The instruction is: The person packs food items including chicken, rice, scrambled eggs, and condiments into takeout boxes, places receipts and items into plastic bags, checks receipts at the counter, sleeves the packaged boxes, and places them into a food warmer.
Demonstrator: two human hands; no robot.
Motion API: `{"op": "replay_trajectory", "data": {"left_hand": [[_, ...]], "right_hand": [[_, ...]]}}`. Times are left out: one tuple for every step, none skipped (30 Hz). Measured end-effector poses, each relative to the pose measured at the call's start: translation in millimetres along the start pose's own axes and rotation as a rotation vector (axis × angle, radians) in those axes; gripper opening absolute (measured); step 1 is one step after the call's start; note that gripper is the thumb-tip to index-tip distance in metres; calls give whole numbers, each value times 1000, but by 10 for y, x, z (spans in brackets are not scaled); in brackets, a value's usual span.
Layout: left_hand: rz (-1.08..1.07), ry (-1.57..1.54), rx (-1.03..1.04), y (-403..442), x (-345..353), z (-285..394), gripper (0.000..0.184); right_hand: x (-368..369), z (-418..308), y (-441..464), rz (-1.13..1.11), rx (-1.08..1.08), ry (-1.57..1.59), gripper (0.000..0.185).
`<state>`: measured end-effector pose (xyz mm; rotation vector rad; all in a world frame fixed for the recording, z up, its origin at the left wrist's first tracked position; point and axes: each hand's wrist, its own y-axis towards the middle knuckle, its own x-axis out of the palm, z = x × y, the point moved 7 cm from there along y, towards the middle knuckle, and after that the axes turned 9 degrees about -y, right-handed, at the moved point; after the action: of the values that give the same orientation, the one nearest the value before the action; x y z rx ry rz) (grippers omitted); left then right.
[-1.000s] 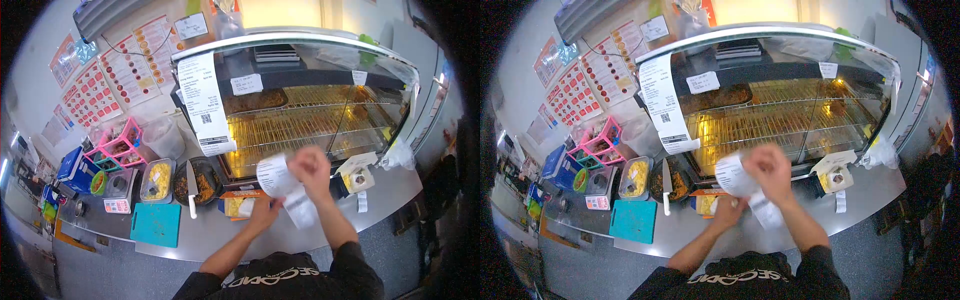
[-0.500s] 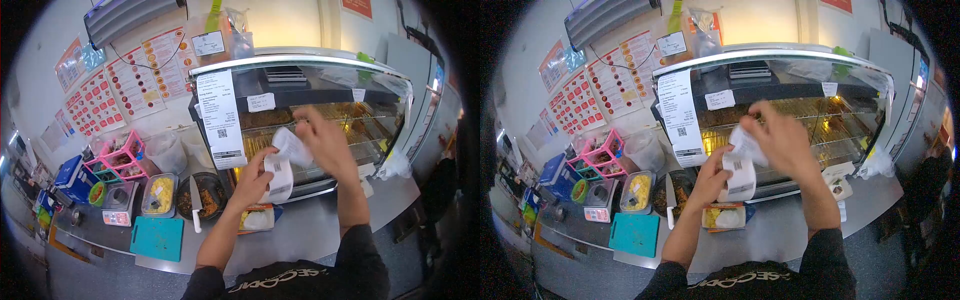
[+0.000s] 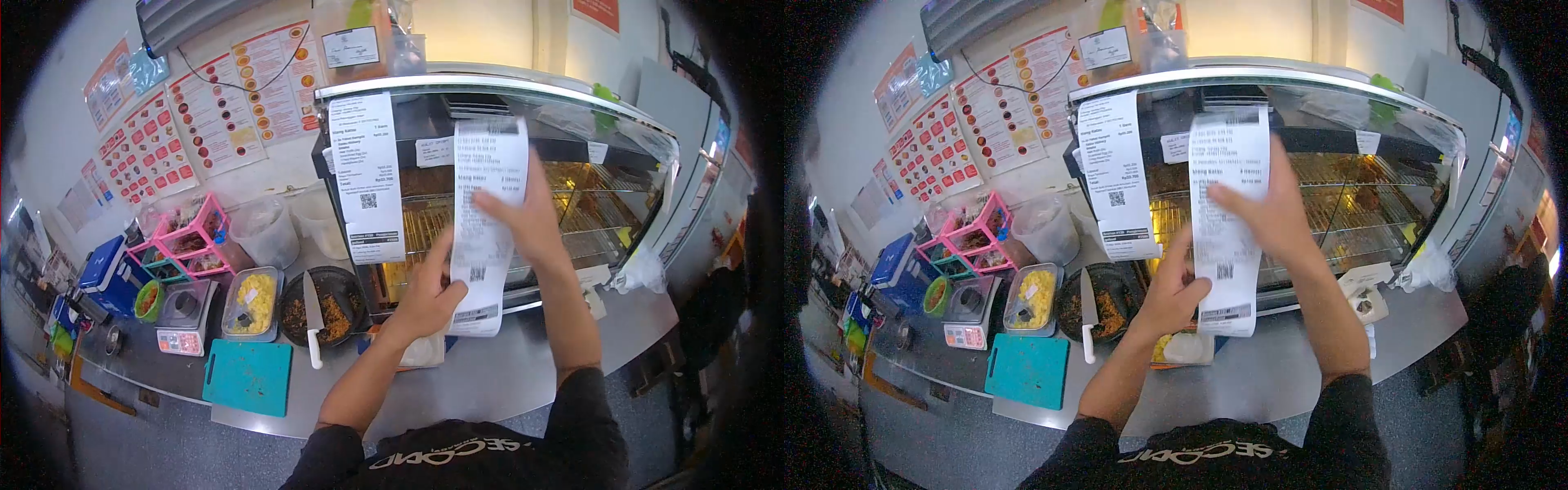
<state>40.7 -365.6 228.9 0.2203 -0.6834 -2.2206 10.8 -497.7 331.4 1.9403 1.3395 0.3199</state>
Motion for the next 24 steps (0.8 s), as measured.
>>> {"op": "replay_trajectory", "data": {"left_hand": [[71,14,-6,26,-41,33,61],[142,28,-11,54,-83,47,60],[155,70,22,105,-147,-75,53],[161,114,-24,153,-184,-138,51],[167,157,-70,201,-221,-179,48],[172,202,-115,225,-245,-214,45],[221,267,-132,234,-262,-233,29],[261,344,-23,246,-281,-252,26],[300,420,86,245,-295,-246,23],[341,493,195,214,-297,-230,21],[391,473,187,159,-311,-286,18],[406,354,118,128,-329,-365,19],[418,234,47,84,-333,-451,19],[427,115,-24,38,-341,-536,19],[432,116,-23,-6,-343,-530,20],[435,117,-22,-50,-337,-514,21],[437,117,-24,-86,-329,-514,22],[443,74,-7,-107,-323,-526,22],[449,31,10,-125,-322,-542,22],[455,-13,27,-158,-320,-556,23],[454,-39,23,-199,-299,-536,25],[454,-67,19,-247,-259,-480,27],[454,-95,17,-301,-230,-462,31],[454,-71,12,-373,-228,-536,33]], "right_hand": [[35,-137,136,33,46,33,53],[61,-224,272,66,92,64,53],[65,-257,441,79,30,-8,51],[65,-287,627,91,-32,-80,50],[67,-316,795,104,-95,-153,48],[60,-291,947,143,-188,-273,46],[62,-205,1087,182,-283,-392,44],[79,-204,1149,223,-380,-510,42],[77,-269,1142,313,-416,-594,36],[104,-244,1157,303,-405,-656,34],[120,-188,1170,290,-392,-719,32],[136,-149,1185,277,-378,-782,31],[175,-122,1203,201,-370,-773,29],[214,-92,1217,128,-361,-763,28],[254,-64,1227,57,-350,-752,26],[270,-59,1233,37,-342,-762,27],[287,-53,1237,17,-331,-774,28],[307,-37,1239,-3,-319,-785,30],[332,-55,1212,34,-371,-829,33],[371,-64,1160,72,-422,-872,36],[405,-82,1112,108,-474,-916,40],[435,-77,1094,98,-478,-955,42],[456,-83,1077,87,-481,-995,44],[473,-90,1067,76,-485,-1035,46]]}}
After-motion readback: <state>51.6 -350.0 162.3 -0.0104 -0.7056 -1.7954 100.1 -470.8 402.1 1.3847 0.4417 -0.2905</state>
